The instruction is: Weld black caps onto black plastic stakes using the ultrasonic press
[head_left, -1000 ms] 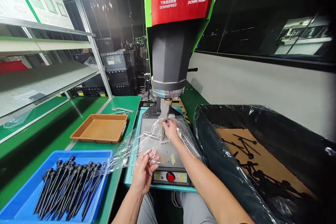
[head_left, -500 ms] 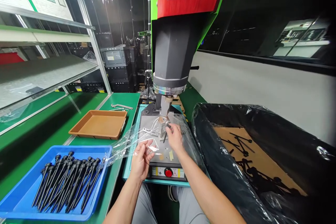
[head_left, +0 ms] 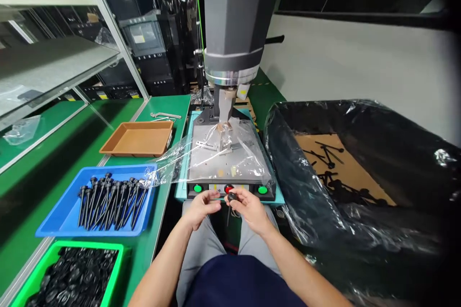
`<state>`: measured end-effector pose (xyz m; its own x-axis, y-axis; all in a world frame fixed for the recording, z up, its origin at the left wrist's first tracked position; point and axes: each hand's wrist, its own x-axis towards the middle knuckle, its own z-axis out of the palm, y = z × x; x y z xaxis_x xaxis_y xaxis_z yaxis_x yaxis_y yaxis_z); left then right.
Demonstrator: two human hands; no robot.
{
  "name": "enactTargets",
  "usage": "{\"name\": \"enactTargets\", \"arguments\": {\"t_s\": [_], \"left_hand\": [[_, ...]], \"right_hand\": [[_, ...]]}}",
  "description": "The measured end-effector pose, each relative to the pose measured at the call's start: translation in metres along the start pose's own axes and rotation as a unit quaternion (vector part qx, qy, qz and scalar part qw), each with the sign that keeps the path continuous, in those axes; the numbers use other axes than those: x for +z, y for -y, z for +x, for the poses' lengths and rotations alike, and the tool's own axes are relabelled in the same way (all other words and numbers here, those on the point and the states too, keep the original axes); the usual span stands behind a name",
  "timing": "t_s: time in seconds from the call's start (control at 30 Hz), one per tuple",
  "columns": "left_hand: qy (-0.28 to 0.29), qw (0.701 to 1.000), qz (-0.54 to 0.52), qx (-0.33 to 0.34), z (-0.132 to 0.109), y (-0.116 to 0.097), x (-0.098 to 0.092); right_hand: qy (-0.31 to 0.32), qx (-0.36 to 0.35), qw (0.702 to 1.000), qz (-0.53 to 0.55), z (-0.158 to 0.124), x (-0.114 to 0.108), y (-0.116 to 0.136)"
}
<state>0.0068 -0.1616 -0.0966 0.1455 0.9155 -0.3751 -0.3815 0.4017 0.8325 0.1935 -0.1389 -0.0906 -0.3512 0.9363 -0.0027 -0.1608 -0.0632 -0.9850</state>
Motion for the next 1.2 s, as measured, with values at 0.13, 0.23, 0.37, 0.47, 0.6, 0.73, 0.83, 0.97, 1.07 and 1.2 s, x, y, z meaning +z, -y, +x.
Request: {"name": "enactTargets", "arguments": {"t_s": [0.13, 0.23, 0.37, 0.47, 0.6, 0.73, 0.83, 0.97, 1.07, 1.2], "left_hand": [[0.059, 0.989, 0.088, 0.105, -0.028, 0.006, 0.026], [-0.010, 0.974, 0.141, 0.175, -0.035, 0.001, 0.039], [-0.050, 0.964, 0.162, 0.203, -0.035, 0.000, 0.040], [-0.055, 0.957, 0.182, 0.218, -0.035, 0.004, 0.036], [-0.047, 0.973, 0.140, 0.180, -0.041, 0.005, 0.036], [-0.005, 0.987, 0.095, 0.126, -0.048, 0.001, 0.038], [-0.001, 0.993, 0.060, 0.104, -0.052, 0.001, 0.037], [0.003, 0.994, 0.046, 0.099, -0.054, 0.004, 0.035], [0.013, 0.993, 0.052, 0.108, -0.055, 0.005, 0.033], [0.023, 0.992, 0.044, 0.114, -0.059, 0.004, 0.030]], "right_hand": [[-0.002, -0.092, 0.993, -0.076, -0.010, 0.007, 0.016], [0.005, -0.137, 0.984, -0.111, -0.015, 0.015, 0.021], [-0.003, -0.152, 0.981, -0.123, -0.018, 0.020, 0.019], [-0.006, -0.144, 0.979, -0.146, -0.016, 0.019, 0.015], [0.005, -0.129, 0.966, -0.225, -0.011, 0.014, 0.017], [0.066, -0.104, 0.968, -0.217, -0.010, 0.016, 0.025], [0.073, -0.055, 0.983, -0.158, -0.012, 0.020, 0.025], [0.076, -0.008, 0.994, -0.083, -0.014, 0.025, 0.020], [0.076, 0.016, 0.996, -0.047, -0.013, 0.028, 0.016], [0.067, 0.058, 0.996, 0.019, -0.012, 0.033, 0.016]]}}
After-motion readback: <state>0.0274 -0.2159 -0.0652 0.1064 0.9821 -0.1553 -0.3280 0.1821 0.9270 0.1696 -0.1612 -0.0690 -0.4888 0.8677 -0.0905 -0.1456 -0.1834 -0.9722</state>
